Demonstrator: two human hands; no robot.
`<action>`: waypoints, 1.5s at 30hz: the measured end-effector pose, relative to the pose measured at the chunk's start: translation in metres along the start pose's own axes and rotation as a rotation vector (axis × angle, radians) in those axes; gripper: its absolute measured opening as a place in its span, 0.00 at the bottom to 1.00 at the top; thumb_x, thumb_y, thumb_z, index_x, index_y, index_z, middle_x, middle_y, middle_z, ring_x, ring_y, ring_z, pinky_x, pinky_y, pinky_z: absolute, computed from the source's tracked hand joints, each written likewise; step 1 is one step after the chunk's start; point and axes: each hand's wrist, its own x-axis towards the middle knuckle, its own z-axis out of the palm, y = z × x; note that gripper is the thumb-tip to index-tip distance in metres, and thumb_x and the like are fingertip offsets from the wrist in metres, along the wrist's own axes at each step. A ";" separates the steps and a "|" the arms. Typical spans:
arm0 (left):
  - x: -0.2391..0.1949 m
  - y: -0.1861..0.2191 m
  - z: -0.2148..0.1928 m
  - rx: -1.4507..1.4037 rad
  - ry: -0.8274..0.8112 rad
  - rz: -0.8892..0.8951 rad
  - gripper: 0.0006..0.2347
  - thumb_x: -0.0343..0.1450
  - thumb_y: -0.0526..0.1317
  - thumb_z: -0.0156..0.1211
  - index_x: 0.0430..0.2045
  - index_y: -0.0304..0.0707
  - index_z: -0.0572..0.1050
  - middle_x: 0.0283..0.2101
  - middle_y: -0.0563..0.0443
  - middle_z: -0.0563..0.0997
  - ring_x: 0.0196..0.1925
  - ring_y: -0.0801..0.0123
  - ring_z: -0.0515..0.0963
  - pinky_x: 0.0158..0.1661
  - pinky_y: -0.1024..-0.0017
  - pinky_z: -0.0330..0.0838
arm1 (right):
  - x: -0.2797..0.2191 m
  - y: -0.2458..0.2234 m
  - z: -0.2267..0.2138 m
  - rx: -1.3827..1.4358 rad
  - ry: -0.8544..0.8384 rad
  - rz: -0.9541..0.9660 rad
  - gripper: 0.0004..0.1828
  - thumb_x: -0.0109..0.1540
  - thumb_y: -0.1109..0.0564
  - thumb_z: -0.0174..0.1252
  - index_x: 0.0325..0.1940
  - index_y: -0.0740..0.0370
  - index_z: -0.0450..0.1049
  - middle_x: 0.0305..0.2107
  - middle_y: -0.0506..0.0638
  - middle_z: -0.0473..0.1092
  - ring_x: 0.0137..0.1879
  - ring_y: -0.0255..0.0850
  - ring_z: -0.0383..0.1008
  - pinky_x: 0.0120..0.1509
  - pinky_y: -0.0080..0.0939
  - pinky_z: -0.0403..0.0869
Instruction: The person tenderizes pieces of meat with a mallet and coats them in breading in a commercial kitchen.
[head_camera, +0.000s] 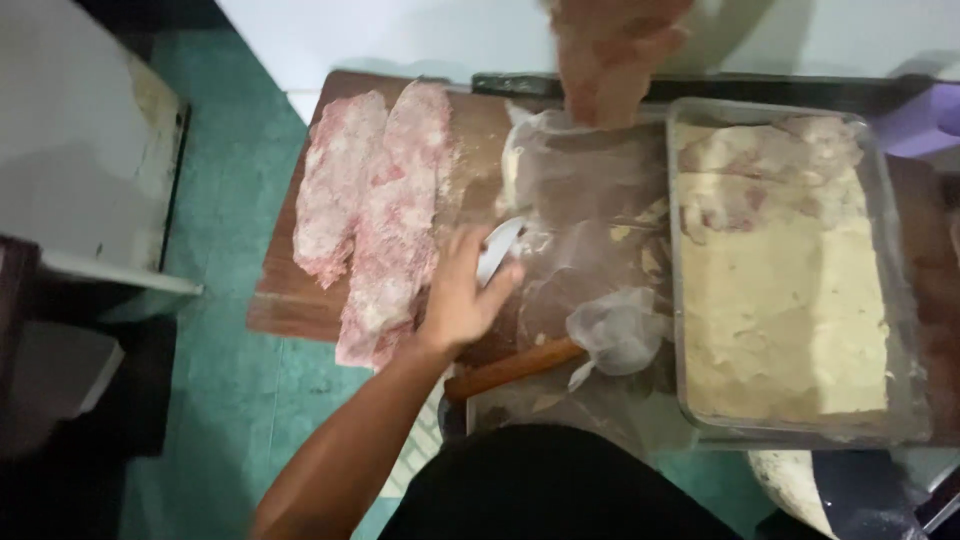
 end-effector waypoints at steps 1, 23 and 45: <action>0.007 0.002 -0.003 -0.002 0.014 -0.023 0.25 0.72 0.48 0.66 0.59 0.33 0.69 0.53 0.37 0.75 0.56 0.53 0.75 0.55 0.55 0.73 | 0.003 -0.002 0.016 0.014 -0.018 -0.001 0.09 0.71 0.59 0.60 0.50 0.69 0.74 0.38 0.65 0.73 0.40 0.53 0.75 0.46 0.52 0.73; -0.113 -0.129 -0.059 -0.891 0.152 -0.531 0.12 0.71 0.32 0.64 0.48 0.31 0.77 0.46 0.52 0.83 0.47 0.74 0.80 0.51 0.71 0.75 | 0.061 0.028 0.278 0.201 -0.251 0.067 0.12 0.73 0.57 0.59 0.50 0.73 0.71 0.38 0.69 0.71 0.39 0.58 0.72 0.49 0.58 0.72; -0.184 -0.060 -0.081 0.090 0.526 -0.405 0.15 0.68 0.41 0.68 0.45 0.31 0.77 0.52 0.39 0.79 0.55 0.51 0.77 0.51 0.61 0.73 | -0.191 -0.069 0.086 0.184 -0.536 0.315 0.26 0.63 0.50 0.61 0.63 0.62 0.73 0.58 0.60 0.73 0.58 0.53 0.76 0.61 0.52 0.73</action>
